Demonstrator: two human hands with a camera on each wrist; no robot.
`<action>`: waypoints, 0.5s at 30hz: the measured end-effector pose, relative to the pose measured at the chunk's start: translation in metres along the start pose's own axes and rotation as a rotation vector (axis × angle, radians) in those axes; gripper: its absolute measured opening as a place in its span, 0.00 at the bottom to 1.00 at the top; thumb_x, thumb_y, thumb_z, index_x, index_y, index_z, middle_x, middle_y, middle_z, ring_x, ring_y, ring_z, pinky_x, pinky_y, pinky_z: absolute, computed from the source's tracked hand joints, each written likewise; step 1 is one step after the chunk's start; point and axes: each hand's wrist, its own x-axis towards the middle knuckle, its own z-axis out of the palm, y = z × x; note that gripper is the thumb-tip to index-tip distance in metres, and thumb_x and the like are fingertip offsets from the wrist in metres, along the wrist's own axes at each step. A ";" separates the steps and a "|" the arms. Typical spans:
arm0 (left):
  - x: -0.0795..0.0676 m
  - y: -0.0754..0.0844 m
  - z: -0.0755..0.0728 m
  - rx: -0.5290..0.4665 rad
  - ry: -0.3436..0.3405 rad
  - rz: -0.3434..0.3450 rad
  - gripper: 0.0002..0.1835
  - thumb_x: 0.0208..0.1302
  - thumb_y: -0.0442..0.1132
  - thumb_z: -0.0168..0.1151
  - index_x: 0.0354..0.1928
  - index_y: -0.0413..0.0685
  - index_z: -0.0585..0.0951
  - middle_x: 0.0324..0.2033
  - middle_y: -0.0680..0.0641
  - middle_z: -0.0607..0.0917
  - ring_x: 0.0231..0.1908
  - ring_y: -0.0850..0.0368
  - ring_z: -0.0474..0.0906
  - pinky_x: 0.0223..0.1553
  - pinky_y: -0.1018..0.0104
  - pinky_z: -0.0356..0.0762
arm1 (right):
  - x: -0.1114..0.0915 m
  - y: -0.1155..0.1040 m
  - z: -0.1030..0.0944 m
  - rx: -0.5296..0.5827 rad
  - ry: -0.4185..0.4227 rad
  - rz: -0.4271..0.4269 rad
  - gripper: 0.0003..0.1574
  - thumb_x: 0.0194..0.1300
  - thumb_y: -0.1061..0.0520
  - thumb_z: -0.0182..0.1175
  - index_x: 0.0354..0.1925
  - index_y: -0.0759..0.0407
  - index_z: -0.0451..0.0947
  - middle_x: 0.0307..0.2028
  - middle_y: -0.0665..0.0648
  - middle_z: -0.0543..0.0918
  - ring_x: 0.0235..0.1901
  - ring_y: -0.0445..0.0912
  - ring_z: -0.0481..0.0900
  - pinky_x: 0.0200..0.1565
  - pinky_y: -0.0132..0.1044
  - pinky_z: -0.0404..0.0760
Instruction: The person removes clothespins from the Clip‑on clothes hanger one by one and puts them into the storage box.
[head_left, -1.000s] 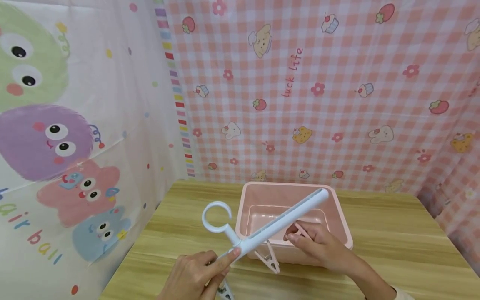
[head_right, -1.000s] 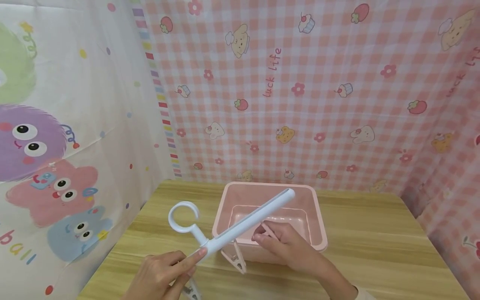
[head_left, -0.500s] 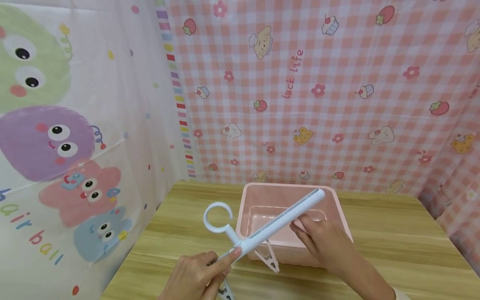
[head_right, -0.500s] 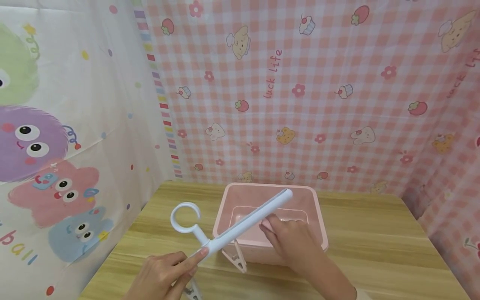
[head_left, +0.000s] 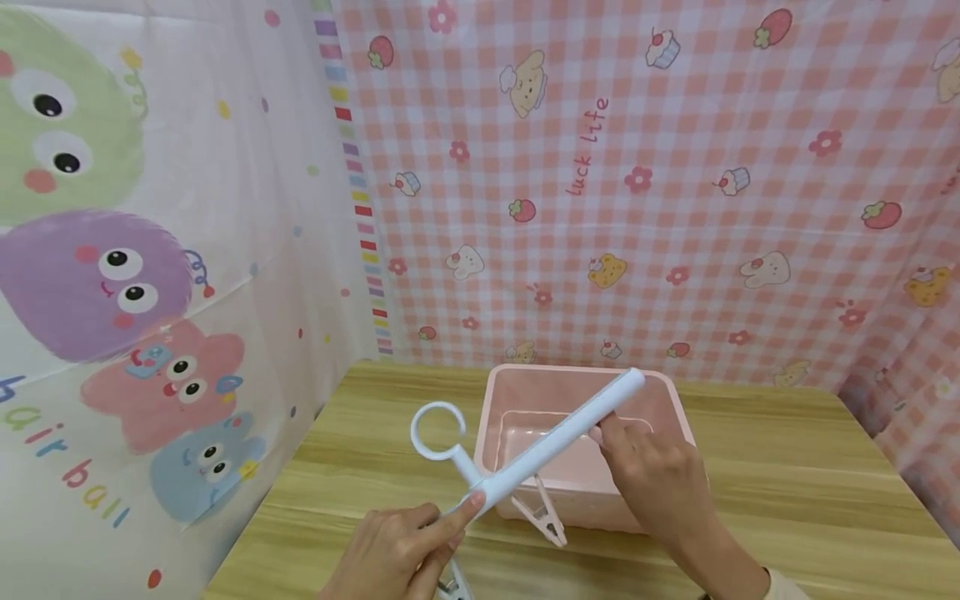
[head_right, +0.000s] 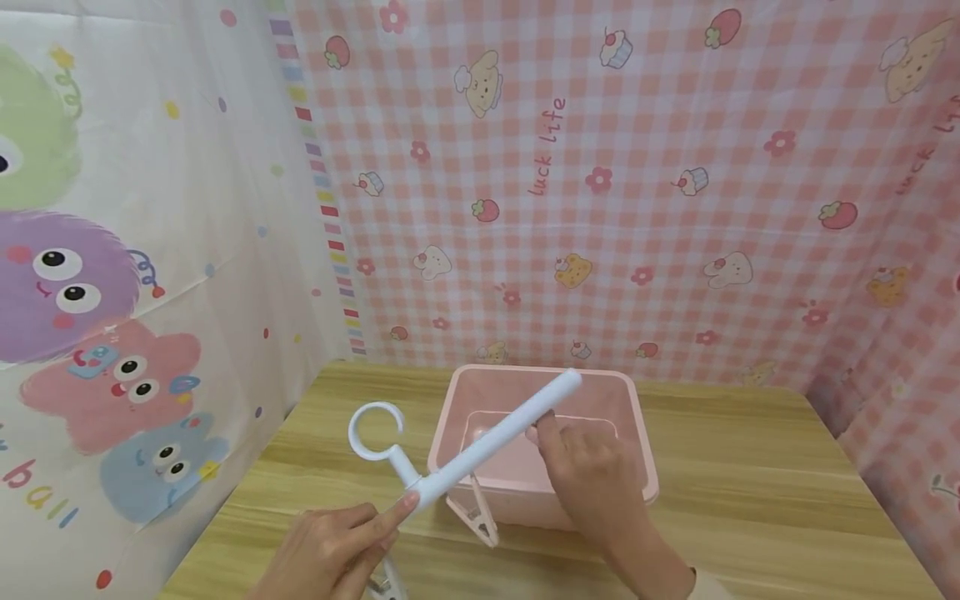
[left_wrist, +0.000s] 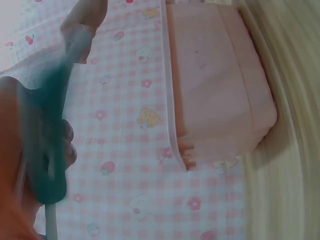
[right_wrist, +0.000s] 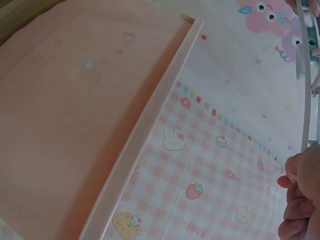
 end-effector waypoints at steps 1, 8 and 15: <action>0.000 0.000 0.000 -0.003 0.003 0.001 0.23 0.83 0.47 0.40 0.61 0.50 0.83 0.16 0.60 0.65 0.22 0.76 0.45 0.23 0.89 0.43 | 0.001 0.000 0.000 0.001 0.014 0.003 0.29 0.84 0.47 0.39 0.36 0.64 0.78 0.15 0.53 0.75 0.10 0.40 0.52 0.11 0.31 0.50; 0.002 -0.002 0.000 -0.008 0.030 0.001 0.22 0.82 0.47 0.42 0.60 0.51 0.84 0.16 0.60 0.67 0.22 0.77 0.46 0.24 0.89 0.44 | 0.009 0.004 -0.001 0.044 0.007 -0.012 0.30 0.84 0.46 0.38 0.35 0.63 0.76 0.12 0.51 0.69 0.15 0.35 0.45 0.13 0.26 0.46; -0.001 -0.002 0.000 0.003 0.046 -0.004 0.21 0.82 0.47 0.43 0.59 0.52 0.84 0.17 0.60 0.69 0.21 0.77 0.49 0.23 0.89 0.46 | 0.001 0.006 -0.002 0.122 -0.079 0.032 0.30 0.83 0.43 0.40 0.37 0.60 0.79 0.14 0.51 0.75 0.14 0.35 0.46 0.12 0.27 0.49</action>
